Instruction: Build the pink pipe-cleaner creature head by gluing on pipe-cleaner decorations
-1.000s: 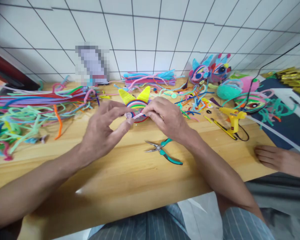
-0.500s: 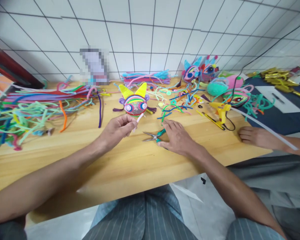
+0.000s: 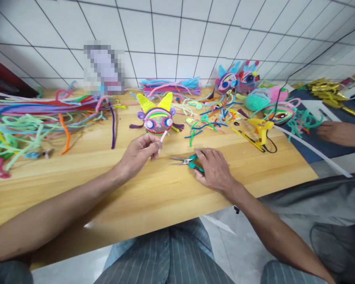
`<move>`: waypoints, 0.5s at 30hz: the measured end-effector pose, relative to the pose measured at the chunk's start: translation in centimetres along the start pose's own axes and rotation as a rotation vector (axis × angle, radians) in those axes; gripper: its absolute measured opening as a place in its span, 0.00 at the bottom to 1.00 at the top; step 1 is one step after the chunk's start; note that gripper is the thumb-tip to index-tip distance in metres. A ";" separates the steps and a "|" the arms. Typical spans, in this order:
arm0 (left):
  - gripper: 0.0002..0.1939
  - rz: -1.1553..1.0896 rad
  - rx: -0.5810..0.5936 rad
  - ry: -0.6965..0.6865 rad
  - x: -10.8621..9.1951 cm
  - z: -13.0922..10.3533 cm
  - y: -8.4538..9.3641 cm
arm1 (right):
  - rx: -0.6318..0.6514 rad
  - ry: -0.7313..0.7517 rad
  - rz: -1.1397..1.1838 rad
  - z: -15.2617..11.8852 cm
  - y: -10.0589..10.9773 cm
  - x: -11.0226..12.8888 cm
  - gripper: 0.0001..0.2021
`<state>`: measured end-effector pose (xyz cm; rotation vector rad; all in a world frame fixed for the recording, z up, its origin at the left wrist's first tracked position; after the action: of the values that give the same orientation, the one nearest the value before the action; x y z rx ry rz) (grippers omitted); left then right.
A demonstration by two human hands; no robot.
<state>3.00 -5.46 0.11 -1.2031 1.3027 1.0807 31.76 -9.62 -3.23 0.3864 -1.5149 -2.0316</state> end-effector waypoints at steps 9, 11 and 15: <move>0.07 0.007 -0.058 -0.205 -1.2 -1.3 -0.2 | 0.047 -0.389 0.795 1.8 3.6 2.8 0.22; 0.07 0.012 -0.066 -0.235 -1.4 -1.7 -0.3 | 0.112 -0.460 0.917 2.7 3.6 4.1 0.22; 0.07 -0.001 -0.064 -0.275 -1.8 -2.0 -0.4 | 0.183 -0.498 1.051 3.9 3.1 5.5 0.23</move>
<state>3.15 -7.33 2.05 -1.0587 1.0624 1.2469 26.15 -10.48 1.47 -0.7711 -1.6562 -1.1667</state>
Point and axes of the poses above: each hand's wrist, its own z-axis towards the middle knuckle, its own y-axis out of the back of the hand, x = y × z, the point moved 2 cm from there along z, towards the middle knuckle, and after that the axes turned 2 degrees about -x, right-handed, at the moved point
